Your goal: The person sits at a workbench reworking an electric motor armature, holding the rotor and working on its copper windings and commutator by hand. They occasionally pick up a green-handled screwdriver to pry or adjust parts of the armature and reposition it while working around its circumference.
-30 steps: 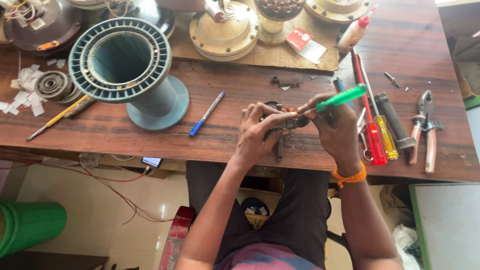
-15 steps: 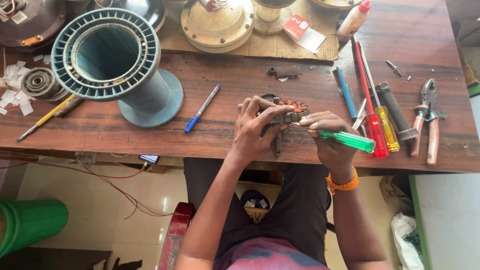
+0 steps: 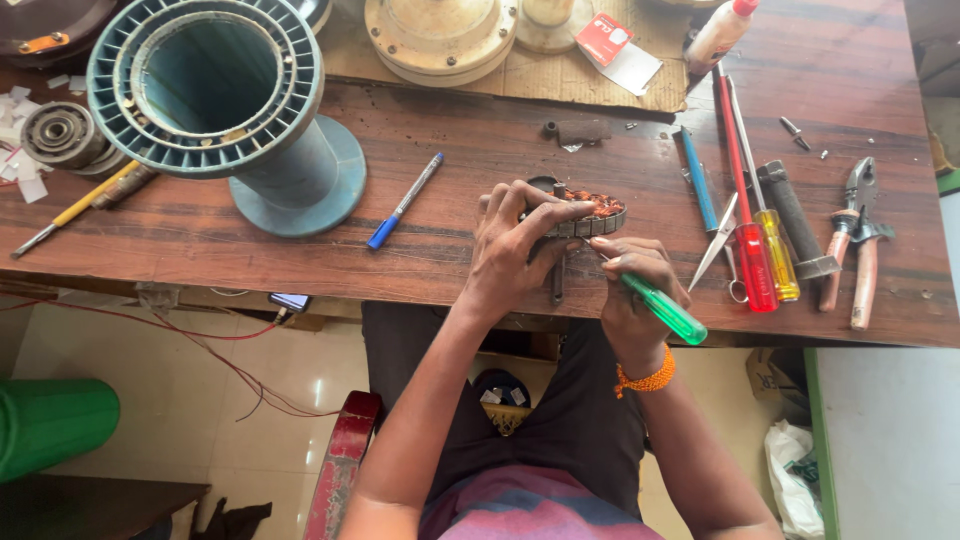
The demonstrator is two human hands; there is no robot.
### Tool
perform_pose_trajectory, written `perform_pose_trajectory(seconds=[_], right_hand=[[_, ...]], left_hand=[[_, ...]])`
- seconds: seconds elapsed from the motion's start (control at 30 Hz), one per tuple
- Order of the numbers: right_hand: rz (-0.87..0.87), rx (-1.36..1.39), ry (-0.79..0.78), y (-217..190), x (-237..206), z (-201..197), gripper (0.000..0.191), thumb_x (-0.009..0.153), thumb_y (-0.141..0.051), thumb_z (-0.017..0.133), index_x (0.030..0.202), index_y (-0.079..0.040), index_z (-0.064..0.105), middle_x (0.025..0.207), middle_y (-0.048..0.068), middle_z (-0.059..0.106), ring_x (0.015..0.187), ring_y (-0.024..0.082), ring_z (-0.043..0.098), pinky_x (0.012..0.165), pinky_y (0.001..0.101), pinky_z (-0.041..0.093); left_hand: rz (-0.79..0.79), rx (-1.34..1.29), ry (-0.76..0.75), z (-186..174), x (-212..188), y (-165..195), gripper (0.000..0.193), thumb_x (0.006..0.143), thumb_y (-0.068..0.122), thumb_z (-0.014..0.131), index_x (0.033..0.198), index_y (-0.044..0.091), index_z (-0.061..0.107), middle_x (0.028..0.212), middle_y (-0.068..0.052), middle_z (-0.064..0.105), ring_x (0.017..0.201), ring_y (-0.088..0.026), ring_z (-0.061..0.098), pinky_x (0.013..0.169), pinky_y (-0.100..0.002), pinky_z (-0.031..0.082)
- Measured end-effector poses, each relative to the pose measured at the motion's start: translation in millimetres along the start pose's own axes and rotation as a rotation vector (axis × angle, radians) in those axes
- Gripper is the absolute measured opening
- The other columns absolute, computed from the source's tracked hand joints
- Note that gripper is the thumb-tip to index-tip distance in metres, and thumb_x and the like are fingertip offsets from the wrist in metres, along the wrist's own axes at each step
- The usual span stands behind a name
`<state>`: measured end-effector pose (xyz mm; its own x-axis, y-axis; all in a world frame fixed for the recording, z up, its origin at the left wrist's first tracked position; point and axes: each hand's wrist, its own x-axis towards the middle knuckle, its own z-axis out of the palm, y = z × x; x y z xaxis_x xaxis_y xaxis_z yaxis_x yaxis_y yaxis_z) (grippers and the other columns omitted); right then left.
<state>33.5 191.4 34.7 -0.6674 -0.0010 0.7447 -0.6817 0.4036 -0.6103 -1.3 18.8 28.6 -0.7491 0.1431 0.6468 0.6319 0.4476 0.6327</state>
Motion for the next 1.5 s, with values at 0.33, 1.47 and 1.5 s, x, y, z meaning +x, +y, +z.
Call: perform_pose_trajectory(seconds=[0.33,1.47,1.5], right_hand=[[-0.15,0.047,-0.291,30.0,30.0,-26.7,0.012,0.103,-0.01,0.068,0.102,-0.009,0.056,0.107,0.008,0.075,0.118,0.028,0.066,0.103,0.041,0.057],[-0.142,0.029,-0.24,29.9,16.3,-29.9,0.019,0.097,0.002,0.071,0.098,-0.007,0.055,0.105,0.012,0.075,0.119,0.033,0.071,0.105,0.0445,0.058],[-0.133,0.035,-0.237,28.8,16.2,-30.1,0.019,0.097,0.003,0.071,0.098,-0.007,0.056,0.105,0.013,0.075,0.119,0.033,0.071,0.105,0.0444,0.059]], left_hand=[[0.005,-0.001,-0.013,0.6,0.4,-4.4,0.048,0.087,0.022,0.08,0.133,0.029,0.067,0.107,0.003,0.057,0.107,-0.02,0.054,0.099,-0.038,0.042],[0.024,0.021,0.019,4.3,-0.8,-2.5,0.047,0.086,0.023,0.081,0.131,0.027,0.068,0.109,0.003,0.059,0.107,-0.021,0.054,0.098,-0.039,0.041],[0.026,0.019,0.022,4.3,-0.6,-2.1,0.047,0.086,0.023,0.081,0.131,0.027,0.068,0.109,0.003,0.058,0.106,-0.021,0.054,0.097,-0.039,0.041]])
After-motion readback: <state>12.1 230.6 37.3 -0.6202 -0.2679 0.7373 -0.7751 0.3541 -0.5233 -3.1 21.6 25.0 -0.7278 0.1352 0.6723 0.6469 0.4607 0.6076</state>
